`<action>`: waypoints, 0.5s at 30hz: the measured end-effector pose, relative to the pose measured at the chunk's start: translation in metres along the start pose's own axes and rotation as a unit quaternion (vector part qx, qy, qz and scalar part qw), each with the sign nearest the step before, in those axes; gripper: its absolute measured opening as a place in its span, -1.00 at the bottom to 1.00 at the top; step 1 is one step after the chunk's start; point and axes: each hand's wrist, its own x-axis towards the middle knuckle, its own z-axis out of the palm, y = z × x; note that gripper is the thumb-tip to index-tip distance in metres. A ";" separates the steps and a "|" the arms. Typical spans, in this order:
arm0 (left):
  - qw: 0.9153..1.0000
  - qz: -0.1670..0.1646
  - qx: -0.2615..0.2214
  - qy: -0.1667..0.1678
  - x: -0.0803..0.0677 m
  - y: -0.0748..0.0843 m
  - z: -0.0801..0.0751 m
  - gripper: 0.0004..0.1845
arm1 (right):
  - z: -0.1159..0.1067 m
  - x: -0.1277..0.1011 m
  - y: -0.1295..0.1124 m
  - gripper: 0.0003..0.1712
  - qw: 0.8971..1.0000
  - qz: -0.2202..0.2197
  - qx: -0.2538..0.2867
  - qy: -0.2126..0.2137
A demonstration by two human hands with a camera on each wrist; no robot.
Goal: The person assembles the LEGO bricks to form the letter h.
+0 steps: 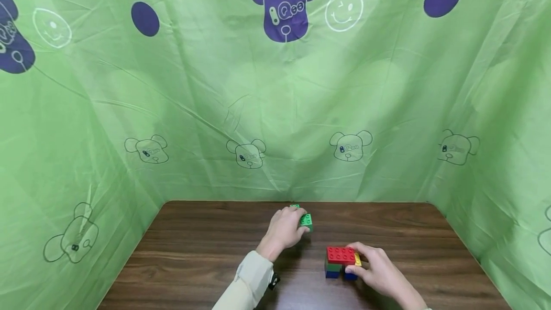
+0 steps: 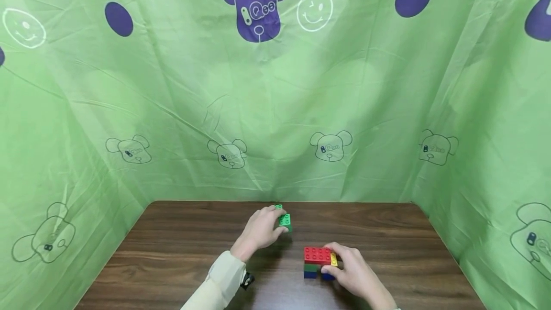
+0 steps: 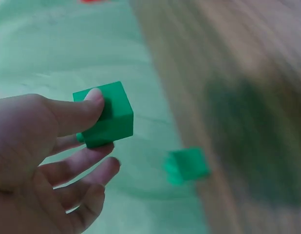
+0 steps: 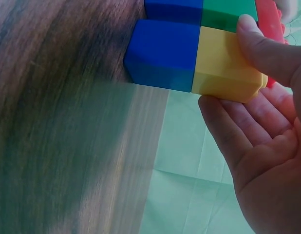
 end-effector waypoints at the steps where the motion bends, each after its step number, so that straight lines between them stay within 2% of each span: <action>1: 1.000 0.014 -0.010 0.003 0.000 0.005 -0.008 -0.57 | 0.000 0.000 0.000 -0.61 1.000 0.003 0.003 -0.003; 6: 0.996 0.073 -0.046 0.024 -0.004 0.032 -0.052 -0.55 | 0.001 0.000 0.002 -0.61 1.000 0.016 0.015 -0.011; 10: 0.993 0.100 -0.028 0.054 -0.010 0.053 -0.086 -0.52 | 0.001 0.001 0.002 -0.61 1.000 0.011 0.017 -0.005; 13: 0.989 0.129 -0.009 0.078 -0.013 0.065 -0.100 -0.53 | 0.001 0.001 0.002 -0.61 1.000 0.005 0.017 0.001; 15: 0.986 0.146 0.002 0.083 -0.013 0.070 -0.103 -0.54 | 0.001 0.001 0.002 -0.62 1.000 0.001 0.015 0.002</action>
